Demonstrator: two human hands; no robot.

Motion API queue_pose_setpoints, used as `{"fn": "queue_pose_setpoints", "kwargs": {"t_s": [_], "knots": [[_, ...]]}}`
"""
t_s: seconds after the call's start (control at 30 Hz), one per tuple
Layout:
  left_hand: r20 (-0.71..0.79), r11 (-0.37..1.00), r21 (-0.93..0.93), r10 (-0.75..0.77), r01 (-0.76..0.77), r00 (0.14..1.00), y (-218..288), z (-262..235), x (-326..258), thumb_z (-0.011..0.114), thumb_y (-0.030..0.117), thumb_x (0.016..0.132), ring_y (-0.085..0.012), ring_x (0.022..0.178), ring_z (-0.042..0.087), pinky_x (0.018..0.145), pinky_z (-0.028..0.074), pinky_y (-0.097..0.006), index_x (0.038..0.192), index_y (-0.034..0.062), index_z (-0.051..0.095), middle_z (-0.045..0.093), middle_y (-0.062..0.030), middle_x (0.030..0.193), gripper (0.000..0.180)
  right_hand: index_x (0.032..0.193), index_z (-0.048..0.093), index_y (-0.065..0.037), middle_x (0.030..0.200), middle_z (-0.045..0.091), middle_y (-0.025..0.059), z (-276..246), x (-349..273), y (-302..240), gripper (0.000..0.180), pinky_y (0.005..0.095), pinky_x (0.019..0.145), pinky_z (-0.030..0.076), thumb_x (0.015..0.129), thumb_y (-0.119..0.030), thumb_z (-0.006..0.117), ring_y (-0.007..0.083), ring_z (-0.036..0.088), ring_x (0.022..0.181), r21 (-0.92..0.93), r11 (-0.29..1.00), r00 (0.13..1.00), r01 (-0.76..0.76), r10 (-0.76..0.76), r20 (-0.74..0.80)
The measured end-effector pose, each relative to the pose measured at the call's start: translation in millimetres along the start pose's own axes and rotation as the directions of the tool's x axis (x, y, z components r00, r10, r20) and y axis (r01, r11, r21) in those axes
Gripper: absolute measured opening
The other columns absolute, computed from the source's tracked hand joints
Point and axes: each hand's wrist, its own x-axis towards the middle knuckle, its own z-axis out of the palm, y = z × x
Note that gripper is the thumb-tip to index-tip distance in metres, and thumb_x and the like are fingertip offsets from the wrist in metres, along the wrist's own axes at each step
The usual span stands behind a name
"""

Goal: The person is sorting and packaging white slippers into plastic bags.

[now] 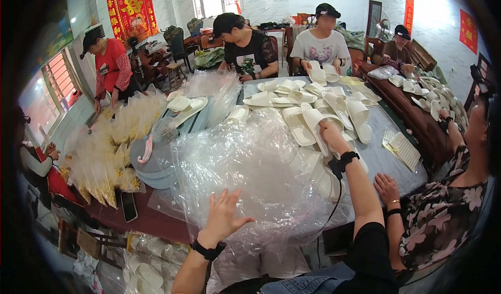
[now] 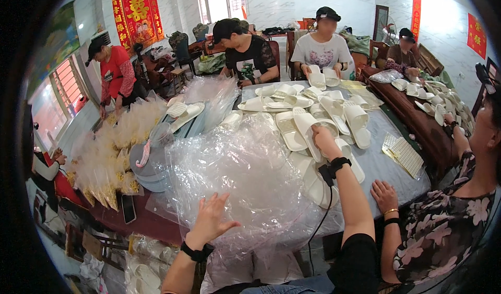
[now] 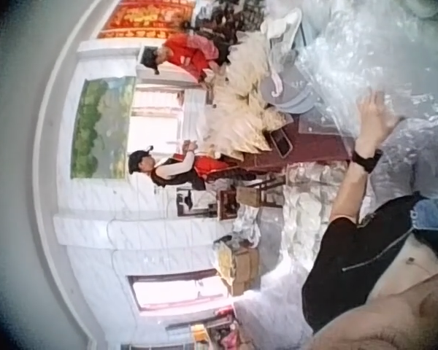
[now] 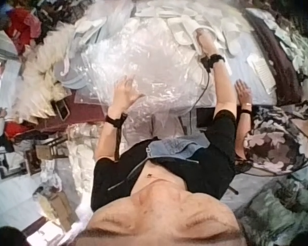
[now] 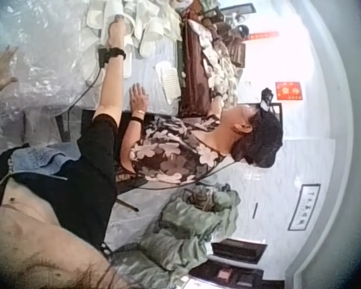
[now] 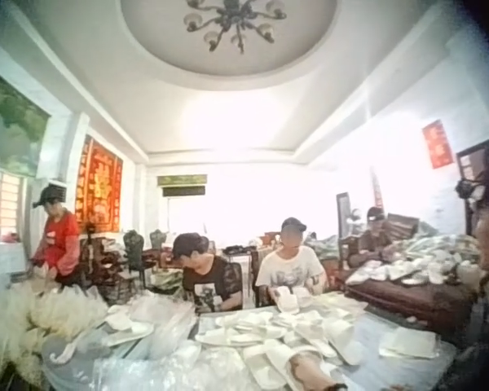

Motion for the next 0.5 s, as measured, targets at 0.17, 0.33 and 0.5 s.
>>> {"fn": "queue_pose_setpoints", "kwargs": {"t_s": [0.17, 0.33, 0.5], "knots": [[0.231, 0.996, 0.057, 0.054, -0.069, 0.972, 8.6, -21.1, -6.2, 0.084, 0.047, 0.075, -0.0506, 0.148, 0.025, 0.116, 0.022, -0.067, 0.157, 0.0190, 0.031, 0.034, -0.0265, 0.158, 0.101, 0.109, 0.067, 0.004, 0.081, 0.061, 0.0037, -10.4, 3.6, 12.9, 0.033, 0.0303, 0.064, 0.045, 0.089, 0.004, 0.041, 0.0138, 0.057, 0.072, 0.145, 0.987, 0.997, 0.073, -0.070, -0.027], [0.284, 0.986, 0.111, 0.087, -0.122, 0.955, -10.5, -2.5, -10.0, 0.084, 0.035, 0.077, -0.0534, 0.148, 0.022, 0.116, 0.024, -0.066, 0.157, 0.0244, 0.032, 0.026, -0.0271, 0.161, 0.096, 0.108, 0.066, 0.006, 0.121, 0.055, 0.0069, -29.1, -13.5, 23.3, 0.031, 0.0277, 0.081, 0.046, 0.087, 0.005, 0.043, 0.0150, 0.056, 0.103, -0.127, 0.942, 0.934, 0.312, -0.328, -0.141], [0.097, 0.996, -0.011, 0.092, -0.091, 0.991, -15.9, -3.0, -11.6, 0.075, 0.020, 0.086, -0.0529, 0.143, 0.034, 0.113, 0.034, -0.059, 0.152, 0.0187, 0.042, 0.037, -0.0275, 0.156, 0.073, 0.107, 0.068, 0.012, 0.141, 0.051, 0.0044, -30.2, -109.1, -59.8, 0.031, 0.0235, 0.091, 0.046, 0.088, 0.008, 0.045, 0.0157, 0.057, 0.114, 0.336, 0.858, 0.911, 0.389, -0.305, -0.277]]}}
